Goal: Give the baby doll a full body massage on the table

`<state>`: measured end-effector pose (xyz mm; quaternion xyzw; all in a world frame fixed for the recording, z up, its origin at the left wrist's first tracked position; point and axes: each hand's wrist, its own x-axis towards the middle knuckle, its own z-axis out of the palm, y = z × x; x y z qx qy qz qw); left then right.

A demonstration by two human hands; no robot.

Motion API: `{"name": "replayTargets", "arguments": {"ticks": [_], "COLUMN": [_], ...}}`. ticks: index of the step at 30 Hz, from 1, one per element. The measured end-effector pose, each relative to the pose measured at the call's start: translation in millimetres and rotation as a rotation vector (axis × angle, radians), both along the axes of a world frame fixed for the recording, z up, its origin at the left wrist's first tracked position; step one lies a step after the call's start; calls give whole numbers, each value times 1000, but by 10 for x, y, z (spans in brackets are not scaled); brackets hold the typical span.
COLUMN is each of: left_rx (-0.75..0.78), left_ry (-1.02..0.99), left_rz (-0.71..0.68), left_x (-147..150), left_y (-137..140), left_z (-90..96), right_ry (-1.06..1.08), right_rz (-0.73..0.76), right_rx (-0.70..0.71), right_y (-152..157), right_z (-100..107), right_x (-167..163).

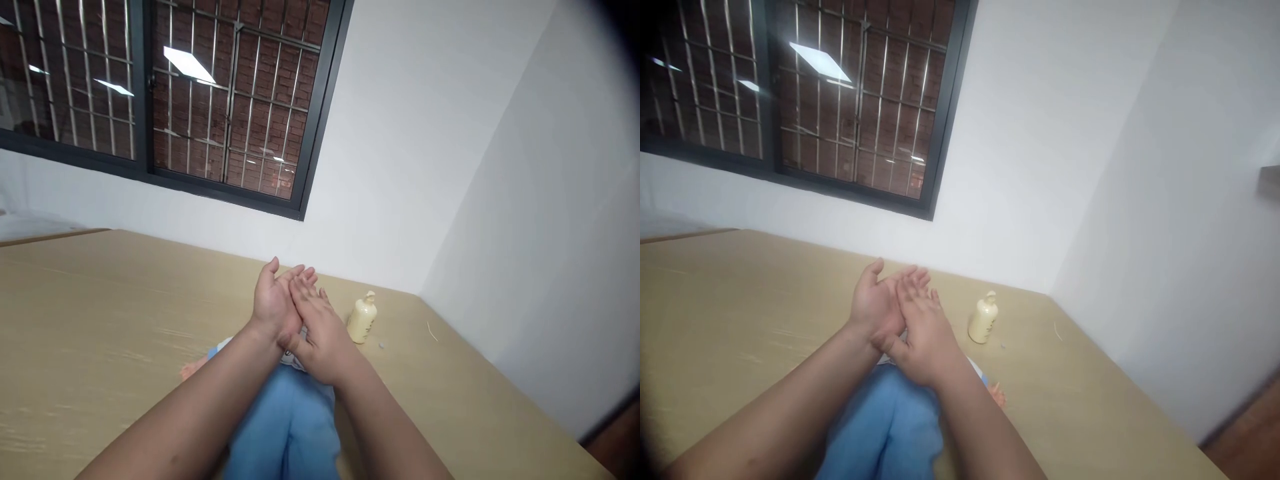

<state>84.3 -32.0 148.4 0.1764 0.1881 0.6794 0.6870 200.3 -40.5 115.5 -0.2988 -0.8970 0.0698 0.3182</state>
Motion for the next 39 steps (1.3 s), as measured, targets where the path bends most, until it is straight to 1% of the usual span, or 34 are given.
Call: {"name": "replayTargets", "arguments": {"ticks": [2,4,6,8,10,12,14,17,19,21,24,28,31,34,37,39], "left_rx": [10,16,14,-9,-7,-1,5,18,52,80,71,53,99,157,174,185], "left_ry": [41,91,158,256,382,544,768,881,949,1024,1044,992,1082,1202,1234,1243], "left_rz": [45,105,137,188,247,313,317,260,209,196,226,180,181,197,219,241], "left_x": [-62,-136,-212,-294,-383,-474,-546,-590,-584,-572,-566,-567,-565,-567,-579,-588], "left_y": [29,72,115,154,193,230,261,284,279,260,223,190,190,206,198,141], "left_z": [-9,-80,-222,-435,-695,-960,-1184,-1392,-1456,-1483,-1491,-1488,-1495,-1509,-1503,-1466], "right_ry": [-6,15,83,160,181,140,77,1,-45,-101,-147,-156,-154,-92,-7,40], "right_rz": [-13,24,51,3,-80,-86,0,210,313,366,360,216,141,15,-122,-228], "right_rx": [-32,-68,-94,-107,-116,-134,-159,-184,-205,-221,-204,-165,-172,-219,-278,-309], "right_y": [-21,-54,-59,-23,26,33,-37,-241,-363,-419,-361,-118,97,271,358,380], "right_z": [40,95,137,132,53,-97,-276,-492,-570,-608,-652,-765,-869,-962,-1032,-1061], "right_x": [33,81,152,246,347,428,463,423,359,294,237,261,331,437,551,612]}}
